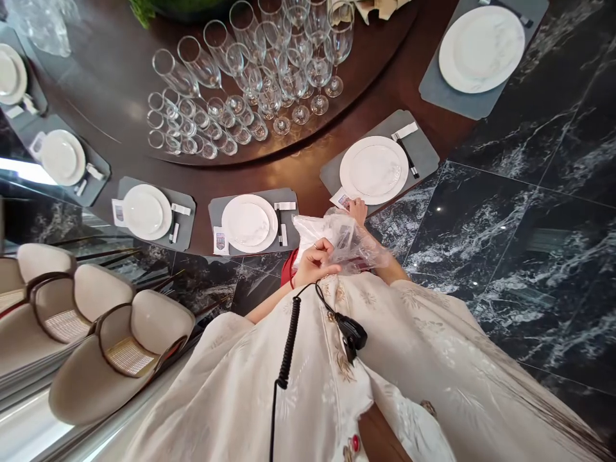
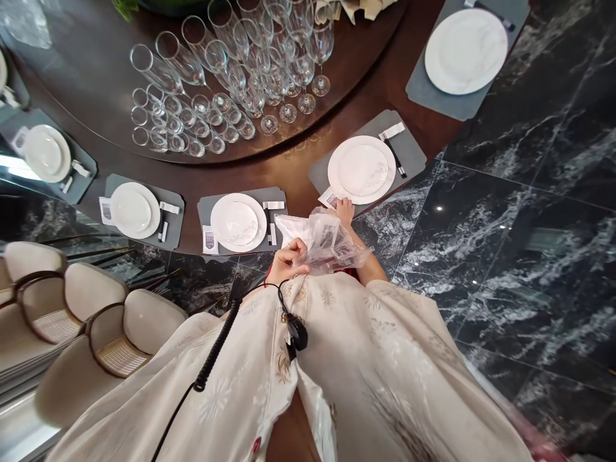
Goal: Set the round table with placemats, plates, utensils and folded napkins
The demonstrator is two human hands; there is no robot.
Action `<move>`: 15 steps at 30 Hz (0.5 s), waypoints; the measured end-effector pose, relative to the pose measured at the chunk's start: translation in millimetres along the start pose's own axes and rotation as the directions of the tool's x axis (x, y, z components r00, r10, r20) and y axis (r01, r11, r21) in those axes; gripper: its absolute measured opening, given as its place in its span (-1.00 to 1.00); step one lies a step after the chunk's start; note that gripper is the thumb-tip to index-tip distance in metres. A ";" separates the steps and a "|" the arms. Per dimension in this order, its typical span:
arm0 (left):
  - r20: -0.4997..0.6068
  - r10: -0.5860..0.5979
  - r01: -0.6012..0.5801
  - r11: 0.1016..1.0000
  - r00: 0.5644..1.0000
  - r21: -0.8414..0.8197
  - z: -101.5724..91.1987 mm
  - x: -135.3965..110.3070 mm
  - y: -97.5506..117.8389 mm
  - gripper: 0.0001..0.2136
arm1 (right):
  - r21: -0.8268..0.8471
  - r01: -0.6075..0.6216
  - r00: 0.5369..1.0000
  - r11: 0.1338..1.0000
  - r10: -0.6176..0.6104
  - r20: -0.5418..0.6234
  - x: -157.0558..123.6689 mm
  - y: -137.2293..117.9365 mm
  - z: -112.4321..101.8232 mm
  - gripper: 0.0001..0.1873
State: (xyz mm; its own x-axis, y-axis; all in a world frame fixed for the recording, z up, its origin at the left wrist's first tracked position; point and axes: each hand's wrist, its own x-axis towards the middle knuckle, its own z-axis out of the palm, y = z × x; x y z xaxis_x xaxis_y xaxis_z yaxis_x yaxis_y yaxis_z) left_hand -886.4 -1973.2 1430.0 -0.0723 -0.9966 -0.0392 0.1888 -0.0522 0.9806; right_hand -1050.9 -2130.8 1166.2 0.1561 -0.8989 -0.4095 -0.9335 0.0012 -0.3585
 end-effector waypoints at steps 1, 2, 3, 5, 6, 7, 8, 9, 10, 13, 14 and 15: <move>-0.010 0.010 -0.010 1.000 1.000 -0.004 0.1 2.7 -0.4 -0.36 | 0.103 -0.022 0.999 0.994 0.026 -0.031 2.4 1.0 -9.2 -0.65; -0.027 0.020 -0.020 1.000 0.999 -0.006 0.4 5.1 -1.2 -0.36 | 0.236 -0.026 0.996 0.971 0.045 -0.075 3.3 2.2 -21.3 -0.65; -0.053 0.029 -0.029 1.000 0.998 -0.008 0.9 7.3 -2.3 -0.36 | 0.381 -0.002 0.990 0.925 0.055 -0.129 1.9 3.2 -36.0 -0.64; -0.119 0.038 -0.039 0.999 0.992 -0.006 2.3 10.8 -5.4 -0.35 | 0.609 0.135 0.973 0.782 0.012 -0.232 -11.1 2.5 -70.8 -0.61; -0.151 0.037 -0.038 0.999 0.988 -0.004 3.2 12.2 -7.3 -0.34 | 0.665 0.230 0.961 0.711 -0.056 -0.272 -23.0 -0.3 -89.1 -0.60; -0.174 0.031 -0.031 1.000 0.984 -0.002 4.3 13.3 -9.3 -0.33 | 0.682 0.323 0.943 0.657 -0.162 -0.290 -37.7 -5.2 -106.5 -0.61; -0.184 0.023 -0.023 1.000 0.983 -0.001 5.4 14.1 -11.3 -0.32 | 0.673 0.402 0.916 0.622 -0.290 -0.279 -54.1 -12.4 -122.2 -0.63; -0.181 0.015 -0.015 1.000 0.983 0.000 6.5 14.7 -13.1 -0.31 | 0.646 0.469 0.874 0.603 -0.423 -0.240 -70.6 -21.7 -135.4 -0.66; -0.168 0.008 -0.007 1.000 0.986 0.002 7.6 15.1 -14.8 -0.31 | 0.600 0.524 0.825 0.605 -0.535 -0.181 -86.0 -32.6 -145.9 -0.71; -0.102 0.011 -0.011 1.000 0.995 0.003 10.4 15.0 -18.3 -0.30 | 0.343 0.609 0.753 0.715 -0.657 0.034 -116.7 -67.7 -162.2 -0.83; -0.083 0.021 -0.022 1.000 0.996 -0.002 11.2 14.7 -19.1 -0.30 | 0.231 0.607 0.762 0.760 -0.639 0.101 -121.5 -77.7 -164.3 -0.84; -0.068 0.033 -0.034 0.999 0.997 -0.010 12.0 14.4 -19.7 -0.31 | 0.123 0.596 0.777 0.793 -0.609 0.159 -124.4 -86.0 -165.7 -0.84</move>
State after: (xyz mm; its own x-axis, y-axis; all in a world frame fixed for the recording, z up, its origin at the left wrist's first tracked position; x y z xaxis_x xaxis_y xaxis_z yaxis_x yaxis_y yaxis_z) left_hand -902.9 -1985.7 1412.4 0.0007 -0.9998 -0.0196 0.2005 -0.0190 0.9795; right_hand -1043.5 -2091.7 1386.9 0.7409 -0.6296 -0.2336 -0.6078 -0.4808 -0.6320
